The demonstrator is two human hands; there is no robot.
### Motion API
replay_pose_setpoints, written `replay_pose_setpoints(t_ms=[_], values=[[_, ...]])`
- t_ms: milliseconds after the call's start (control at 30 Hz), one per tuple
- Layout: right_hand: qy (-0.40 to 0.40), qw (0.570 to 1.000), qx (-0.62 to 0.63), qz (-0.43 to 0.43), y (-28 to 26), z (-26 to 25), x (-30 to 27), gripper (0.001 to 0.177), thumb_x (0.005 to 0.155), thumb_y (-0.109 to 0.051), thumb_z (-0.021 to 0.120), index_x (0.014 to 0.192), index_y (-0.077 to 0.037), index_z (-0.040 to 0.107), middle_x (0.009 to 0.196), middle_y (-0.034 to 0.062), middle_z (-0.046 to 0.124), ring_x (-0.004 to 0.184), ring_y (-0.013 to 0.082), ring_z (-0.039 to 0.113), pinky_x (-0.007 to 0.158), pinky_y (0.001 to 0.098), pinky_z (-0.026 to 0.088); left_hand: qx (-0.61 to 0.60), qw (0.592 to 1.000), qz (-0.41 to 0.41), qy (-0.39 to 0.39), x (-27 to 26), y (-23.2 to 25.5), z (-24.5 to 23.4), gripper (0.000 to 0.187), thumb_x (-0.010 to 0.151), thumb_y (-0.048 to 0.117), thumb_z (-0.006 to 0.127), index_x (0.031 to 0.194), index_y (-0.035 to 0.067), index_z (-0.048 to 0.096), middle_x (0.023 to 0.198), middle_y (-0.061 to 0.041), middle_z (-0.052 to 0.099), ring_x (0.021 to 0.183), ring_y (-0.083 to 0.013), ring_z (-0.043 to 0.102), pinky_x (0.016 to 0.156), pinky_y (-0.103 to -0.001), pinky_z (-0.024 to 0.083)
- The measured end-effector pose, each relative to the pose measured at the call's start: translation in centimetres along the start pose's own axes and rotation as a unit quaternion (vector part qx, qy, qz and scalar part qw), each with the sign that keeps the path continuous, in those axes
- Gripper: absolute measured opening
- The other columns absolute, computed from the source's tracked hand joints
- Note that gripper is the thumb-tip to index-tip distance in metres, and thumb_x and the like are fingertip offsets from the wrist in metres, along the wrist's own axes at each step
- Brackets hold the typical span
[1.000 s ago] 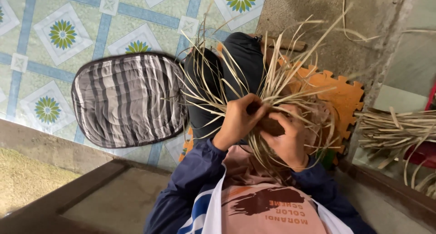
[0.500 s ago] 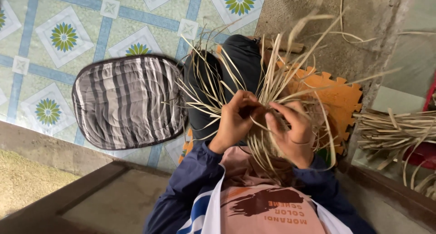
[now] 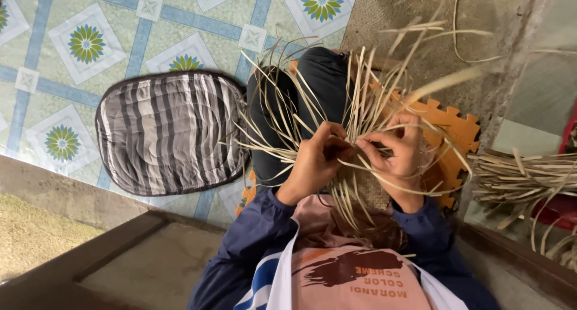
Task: A person is sitting on the floor weaving dried straw or grass fibers to create a hat.
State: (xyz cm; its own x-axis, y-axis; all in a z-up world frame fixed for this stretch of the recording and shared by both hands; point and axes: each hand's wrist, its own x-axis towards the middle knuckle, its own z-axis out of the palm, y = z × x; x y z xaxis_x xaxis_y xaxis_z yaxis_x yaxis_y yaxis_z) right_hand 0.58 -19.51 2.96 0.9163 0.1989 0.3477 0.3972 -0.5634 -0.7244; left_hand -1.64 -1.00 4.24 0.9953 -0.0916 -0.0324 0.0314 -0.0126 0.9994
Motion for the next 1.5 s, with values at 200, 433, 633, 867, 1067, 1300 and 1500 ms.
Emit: replay_pose_setpoints(t_ms=[200,433,633,867,1067,1300,1500], values=[[-0.005,0.996,0.086,0.021,-1.1,0.6,-2.7,0.001,0.098,-0.015,0.080,0.097,-0.014,0.080,0.103,0.0054,0.045,0.082,0.0186,0.050,0.083,0.0337,0.045,-0.055,0.998,-0.029,-0.011,0.0,-1.4,-0.5,0.034,0.090,0.001,0.074,0.115,0.011,0.052,0.088,-0.014,0.075,0.083,-0.0263,0.074,0.079,-0.039,0.060],[-0.051,0.983,-0.130,-0.117,-0.5,-0.7,-4.0,0.007,0.092,-0.020,0.081,0.094,-0.027,0.082,0.103,0.0002,0.049,0.084,0.0228,0.047,0.083,0.0375,0.037,-0.126,0.990,-0.061,-0.032,-0.8,-2.6,-0.5,0.033,0.092,-0.004,0.071,0.115,0.006,0.051,0.084,-0.018,0.074,0.083,-0.0283,0.074,0.080,-0.042,0.061],[-0.083,0.988,-0.062,-0.116,-1.3,-1.4,-2.9,0.006,0.093,-0.021,0.077,0.097,-0.019,0.081,0.101,0.0002,0.059,0.084,0.0218,0.056,0.080,0.0371,0.042,-0.147,0.987,-0.067,-0.021,-0.9,-3.6,0.1,0.039,0.090,-0.006,0.073,0.118,0.006,0.049,0.087,-0.018,0.073,0.083,-0.0264,0.073,0.080,-0.040,0.061],[-0.090,0.990,0.058,-0.095,-1.4,-0.7,-2.7,0.024,0.085,-0.009,0.078,0.108,-0.005,0.082,0.093,0.0095,0.074,0.077,0.0299,0.070,0.074,0.0394,0.058,-0.162,0.985,-0.063,0.000,-0.9,-4.8,0.8,0.039,0.092,0.000,0.073,0.115,0.008,0.043,0.089,-0.018,0.072,0.084,-0.0251,0.072,0.081,-0.037,0.060],[0.018,0.992,0.063,-0.110,1.5,0.3,-2.5,0.016,0.093,0.005,0.075,0.096,-0.006,0.086,0.081,0.0053,0.075,0.062,0.0204,0.067,0.065,0.0326,0.059,-0.079,0.997,-0.017,0.000,-1.9,-2.6,1.5,0.036,0.090,0.002,0.077,0.110,0.009,0.048,0.088,-0.015,0.075,0.080,-0.0288,0.076,0.076,-0.038,0.061],[0.034,0.991,0.118,-0.051,-1.5,0.2,-0.9,0.006,0.099,-0.004,0.077,0.105,-0.006,0.080,0.109,0.0084,0.057,0.077,0.0153,0.058,0.076,0.0326,0.054,-0.023,1.000,-0.004,0.000,-1.6,-2.4,1.0,0.039,0.087,0.006,0.078,0.111,0.011,0.047,0.088,-0.011,0.076,0.077,-0.0276,0.076,0.074,-0.038,0.062],[0.022,0.995,0.093,-0.039,1.6,-0.2,-6.0,0.010,0.093,0.001,0.079,0.102,-0.001,0.082,0.092,0.0109,0.068,0.075,0.0280,0.070,0.070,0.0375,0.058,-0.163,0.983,-0.086,0.024,-1.4,-4.3,1.3,0.039,0.088,0.004,0.074,0.112,0.010,0.044,0.086,-0.011,0.071,0.079,-0.0217,0.071,0.077,-0.035,0.060]])
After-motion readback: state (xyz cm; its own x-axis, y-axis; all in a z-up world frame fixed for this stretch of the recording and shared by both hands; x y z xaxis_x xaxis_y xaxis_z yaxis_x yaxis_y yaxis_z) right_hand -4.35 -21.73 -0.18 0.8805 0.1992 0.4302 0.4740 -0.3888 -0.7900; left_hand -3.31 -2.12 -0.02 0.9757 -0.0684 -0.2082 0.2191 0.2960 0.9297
